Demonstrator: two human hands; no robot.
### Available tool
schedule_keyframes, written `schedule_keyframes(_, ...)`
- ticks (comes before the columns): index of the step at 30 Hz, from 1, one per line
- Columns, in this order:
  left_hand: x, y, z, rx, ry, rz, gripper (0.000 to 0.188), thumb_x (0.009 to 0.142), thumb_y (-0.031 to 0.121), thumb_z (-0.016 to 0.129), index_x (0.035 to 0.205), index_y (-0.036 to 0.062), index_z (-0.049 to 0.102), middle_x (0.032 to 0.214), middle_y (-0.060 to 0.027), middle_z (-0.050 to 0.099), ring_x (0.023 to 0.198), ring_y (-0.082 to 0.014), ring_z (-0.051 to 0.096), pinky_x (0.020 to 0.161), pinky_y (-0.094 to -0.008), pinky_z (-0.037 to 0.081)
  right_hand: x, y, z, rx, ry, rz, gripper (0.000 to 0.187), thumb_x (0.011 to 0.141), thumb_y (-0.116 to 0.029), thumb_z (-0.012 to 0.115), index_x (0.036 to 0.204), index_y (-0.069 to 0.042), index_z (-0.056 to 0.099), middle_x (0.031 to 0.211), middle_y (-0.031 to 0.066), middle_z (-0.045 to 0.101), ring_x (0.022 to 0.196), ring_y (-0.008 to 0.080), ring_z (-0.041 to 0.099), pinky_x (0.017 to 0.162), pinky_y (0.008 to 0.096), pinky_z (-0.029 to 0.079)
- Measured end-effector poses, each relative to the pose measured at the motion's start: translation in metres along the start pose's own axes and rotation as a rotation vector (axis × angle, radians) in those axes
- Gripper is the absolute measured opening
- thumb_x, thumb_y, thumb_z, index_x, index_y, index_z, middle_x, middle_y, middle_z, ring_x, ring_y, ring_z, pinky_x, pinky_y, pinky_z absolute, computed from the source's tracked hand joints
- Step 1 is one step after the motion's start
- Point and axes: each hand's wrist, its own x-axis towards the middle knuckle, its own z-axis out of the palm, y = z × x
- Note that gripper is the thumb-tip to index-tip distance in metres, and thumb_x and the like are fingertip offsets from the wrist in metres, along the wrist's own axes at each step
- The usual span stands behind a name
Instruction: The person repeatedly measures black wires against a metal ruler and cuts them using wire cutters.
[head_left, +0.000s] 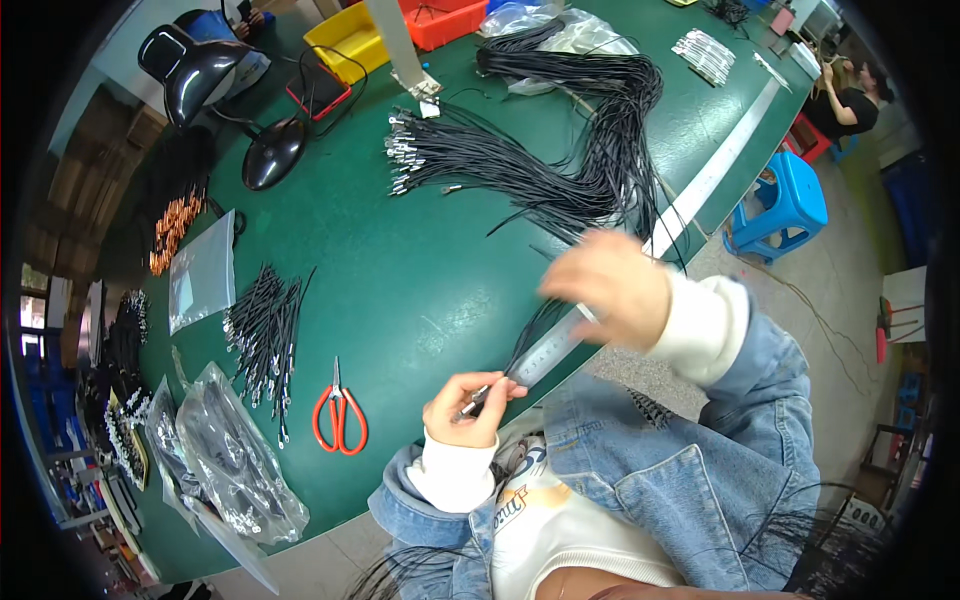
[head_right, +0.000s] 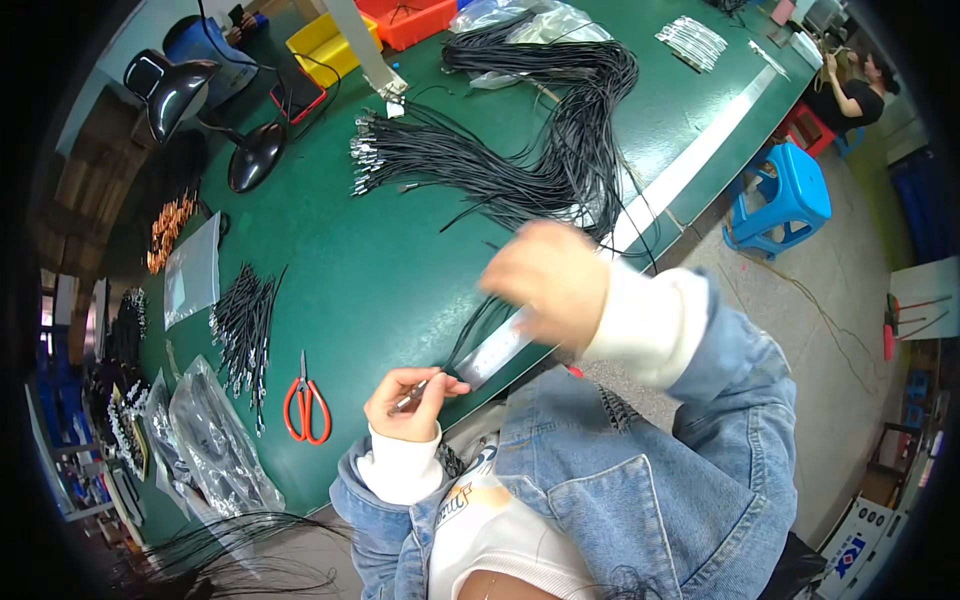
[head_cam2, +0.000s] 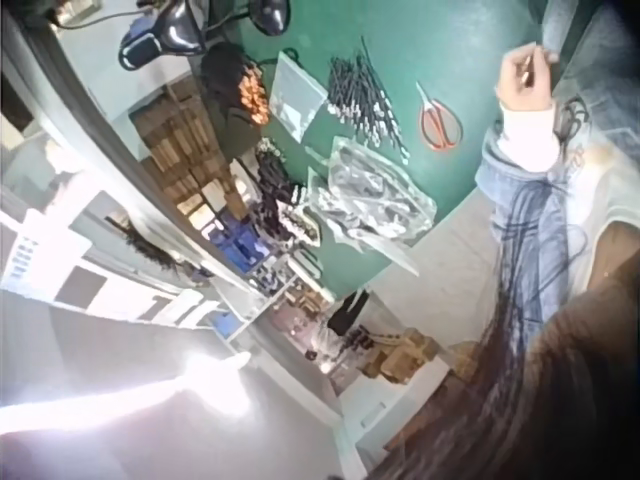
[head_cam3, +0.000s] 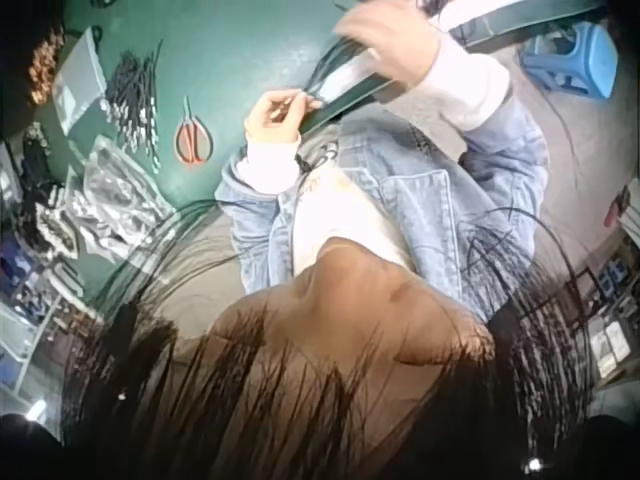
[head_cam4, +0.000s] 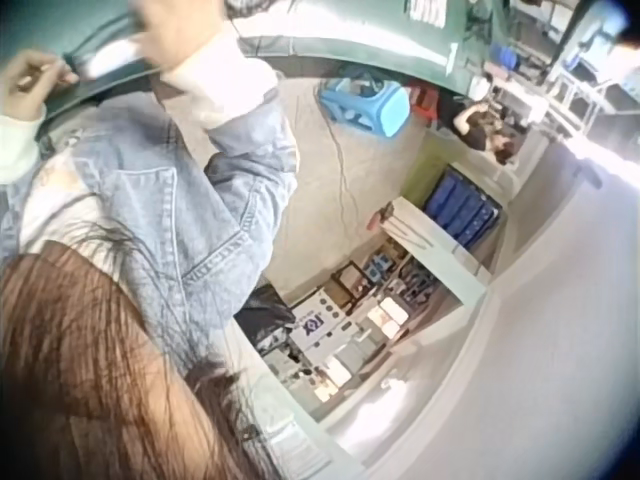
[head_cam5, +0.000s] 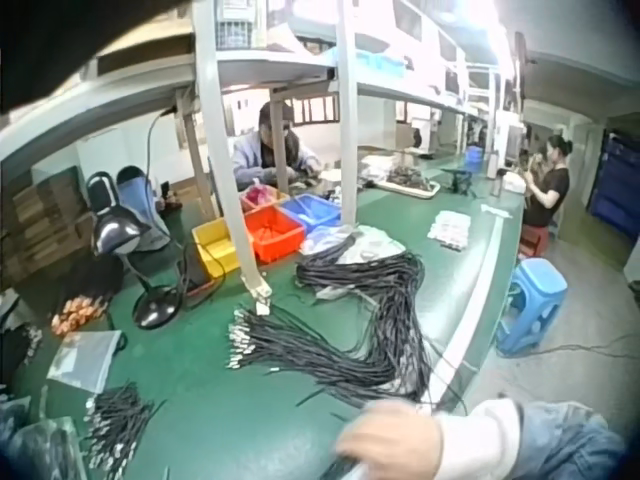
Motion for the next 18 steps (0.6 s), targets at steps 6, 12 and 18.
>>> schedule_keyframes(6,-0.009,-0.005,-0.002,0.048,-0.094,0.143,0.008,0.083,-0.009,0.058,0.091,-0.0062,0.058,0.084,-0.0164,0.065,0.076,-0.0233,0.068,0.068,-0.0288,0.055,0.009,-0.051,0.023,0.464,-0.282,0.067,0.018,0.082,-0.022,0.063,0.092,-0.008,0.060,0.088,0.0069,0.061,0.075,0.0262,0.063,0.066,0.0375,0.051)
schedule_keyframes(12,0.008,0.007,-0.011,0.087,-0.114,0.269,0.015,0.088,-0.003,0.046,0.090,-0.0051,0.061,0.098,-0.0158,0.062,0.090,-0.0211,0.060,0.081,-0.0313,0.048,0.021,-0.058,0.017,0.350,-0.339,0.048,0.017,0.088,-0.023,0.055,0.086,-0.006,0.059,0.082,0.0091,0.064,0.075,0.0275,0.065,0.064,0.0378,0.051)
schedule_keyframes(18,0.013,-0.007,0.003,0.155,-0.139,0.443,0.039,0.098,0.026,0.033,0.105,-0.0036,0.058,0.087,-0.0109,0.057,0.084,-0.0198,0.055,0.079,-0.0305,0.043,0.023,-0.074,0.019,0.365,-0.350,0.193,0.018,0.087,-0.024,0.055,0.090,-0.007,0.059,0.081,0.0121,0.064,0.073,0.0311,0.063,0.064,0.0391,0.051)
